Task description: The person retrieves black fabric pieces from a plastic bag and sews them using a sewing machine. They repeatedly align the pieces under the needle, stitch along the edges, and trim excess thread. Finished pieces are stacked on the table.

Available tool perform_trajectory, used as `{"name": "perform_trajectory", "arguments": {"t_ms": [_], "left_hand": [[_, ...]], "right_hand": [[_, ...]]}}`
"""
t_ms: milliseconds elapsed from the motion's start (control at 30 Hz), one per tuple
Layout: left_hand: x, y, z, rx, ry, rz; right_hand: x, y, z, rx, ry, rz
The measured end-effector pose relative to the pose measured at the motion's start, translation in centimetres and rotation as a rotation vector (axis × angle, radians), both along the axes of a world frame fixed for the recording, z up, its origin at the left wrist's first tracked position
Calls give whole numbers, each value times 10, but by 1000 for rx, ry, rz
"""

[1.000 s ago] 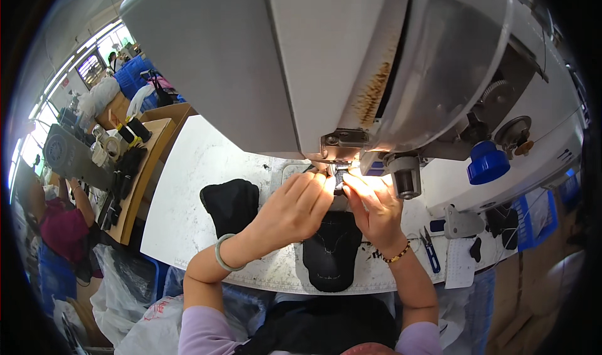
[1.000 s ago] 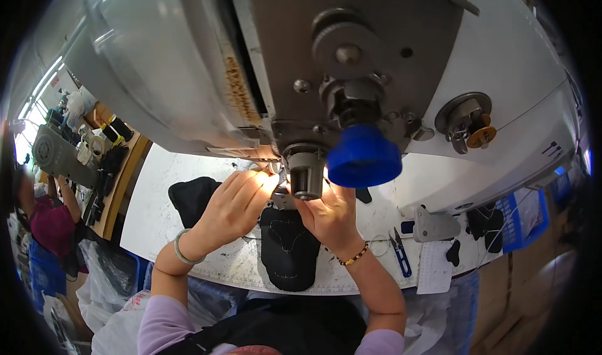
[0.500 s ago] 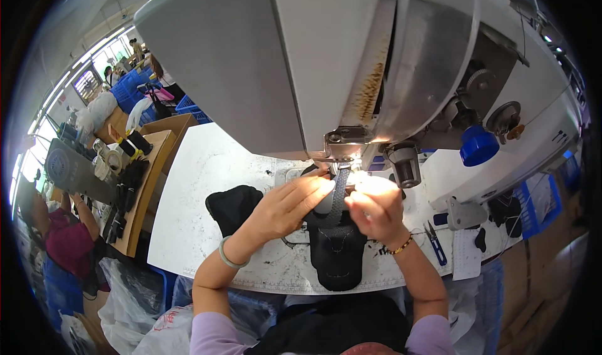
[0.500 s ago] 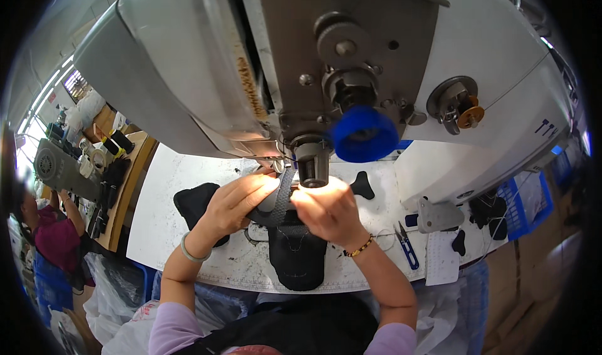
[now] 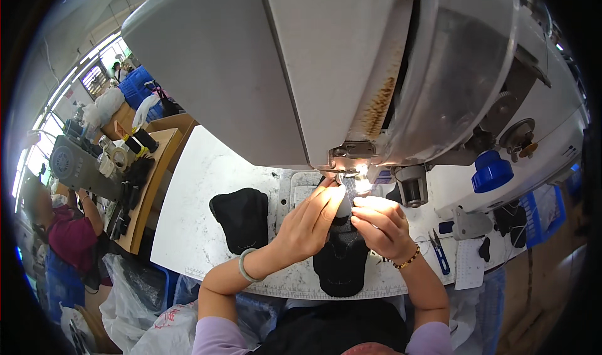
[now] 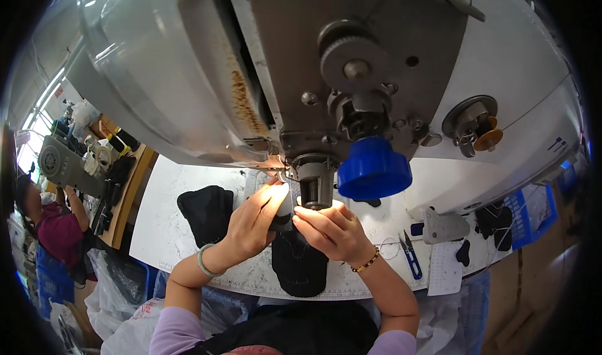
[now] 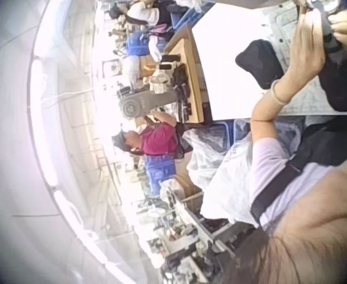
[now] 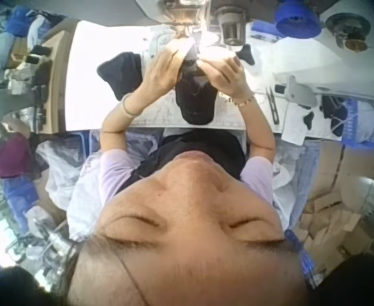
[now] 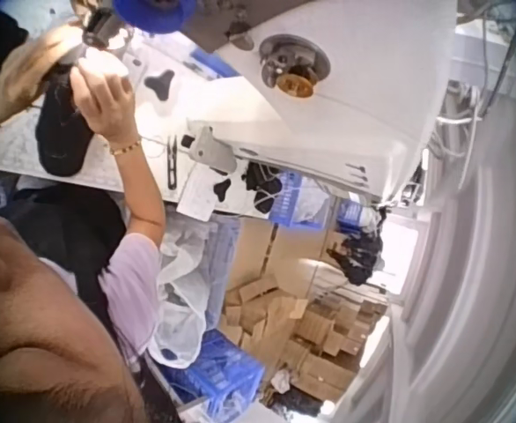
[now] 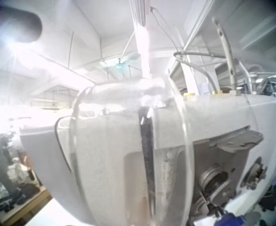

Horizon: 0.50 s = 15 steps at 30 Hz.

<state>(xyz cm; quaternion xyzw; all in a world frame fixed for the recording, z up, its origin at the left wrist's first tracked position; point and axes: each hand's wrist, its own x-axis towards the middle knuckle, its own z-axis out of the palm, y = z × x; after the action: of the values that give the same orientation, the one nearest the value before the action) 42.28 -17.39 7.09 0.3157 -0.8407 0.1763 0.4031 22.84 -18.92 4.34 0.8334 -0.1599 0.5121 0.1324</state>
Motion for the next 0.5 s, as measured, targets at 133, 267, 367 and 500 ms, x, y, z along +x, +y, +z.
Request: {"name": "perform_trajectory", "arguments": {"t_ms": [133,267,367,500], "left_hand": [[1,-5,-5,0,-2,-22],[4,-10,-9,13,37,-49],[3,-17,-10,46,89,-68],[5,-28,-13,111,193,-113]], "right_hand": [[-2,-1,3,24,25,-11],[-2,-1,2,59,33,-45],[-3,-3,-1,106,43,-77],[2,-6,4,130,30,-80]]}}
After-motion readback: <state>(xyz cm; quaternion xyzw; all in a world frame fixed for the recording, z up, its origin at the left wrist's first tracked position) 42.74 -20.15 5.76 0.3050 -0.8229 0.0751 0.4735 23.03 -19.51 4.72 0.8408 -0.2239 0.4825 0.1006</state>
